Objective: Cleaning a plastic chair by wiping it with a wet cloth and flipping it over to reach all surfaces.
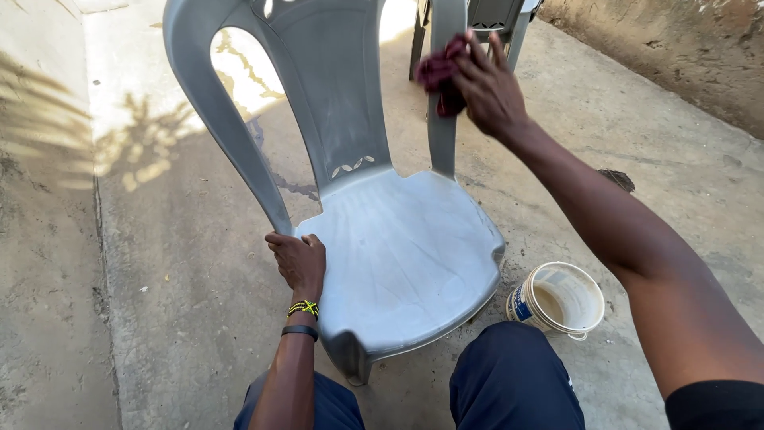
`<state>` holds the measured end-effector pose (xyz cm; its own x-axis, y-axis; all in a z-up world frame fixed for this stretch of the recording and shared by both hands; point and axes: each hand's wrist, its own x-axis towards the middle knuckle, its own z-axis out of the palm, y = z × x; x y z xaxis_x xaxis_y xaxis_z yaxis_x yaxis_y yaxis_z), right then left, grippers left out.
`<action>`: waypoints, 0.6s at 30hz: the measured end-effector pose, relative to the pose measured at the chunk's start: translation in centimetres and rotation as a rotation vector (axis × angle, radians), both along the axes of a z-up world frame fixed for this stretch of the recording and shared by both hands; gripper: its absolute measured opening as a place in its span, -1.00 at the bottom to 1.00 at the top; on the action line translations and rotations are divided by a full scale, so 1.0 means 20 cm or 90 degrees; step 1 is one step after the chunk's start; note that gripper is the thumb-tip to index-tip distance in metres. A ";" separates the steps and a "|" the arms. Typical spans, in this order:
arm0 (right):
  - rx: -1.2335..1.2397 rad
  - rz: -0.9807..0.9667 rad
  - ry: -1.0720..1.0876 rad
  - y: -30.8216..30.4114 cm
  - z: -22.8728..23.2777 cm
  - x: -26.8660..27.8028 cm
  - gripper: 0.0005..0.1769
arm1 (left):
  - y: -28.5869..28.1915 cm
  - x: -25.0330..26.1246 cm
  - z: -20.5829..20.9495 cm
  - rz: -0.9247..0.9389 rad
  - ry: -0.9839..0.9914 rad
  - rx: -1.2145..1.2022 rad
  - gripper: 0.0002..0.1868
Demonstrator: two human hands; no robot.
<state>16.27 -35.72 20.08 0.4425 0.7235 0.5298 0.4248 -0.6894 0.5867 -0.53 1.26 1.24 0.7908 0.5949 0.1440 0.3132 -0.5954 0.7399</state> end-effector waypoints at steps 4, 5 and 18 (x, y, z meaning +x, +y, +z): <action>0.038 -0.065 0.064 0.08 -0.02 -0.05 -0.43 | 0.00 0.01 0.01 -0.007 -0.003 -0.005 -0.62; 0.065 -0.052 0.166 0.13 -0.05 -0.11 -0.08 | 0.00 0.00 0.01 -0.005 -0.002 -0.008 -0.63; 0.133 -0.202 0.326 0.25 -1.03 -0.44 -0.65 | -0.02 -0.03 0.07 -0.022 0.048 -0.012 -0.43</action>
<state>7.50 -30.80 -0.61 0.8532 0.4196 0.3097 0.3720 -0.9059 0.2026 -1.18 0.86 2.74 0.8187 0.5696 0.0730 0.3478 -0.5930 0.7262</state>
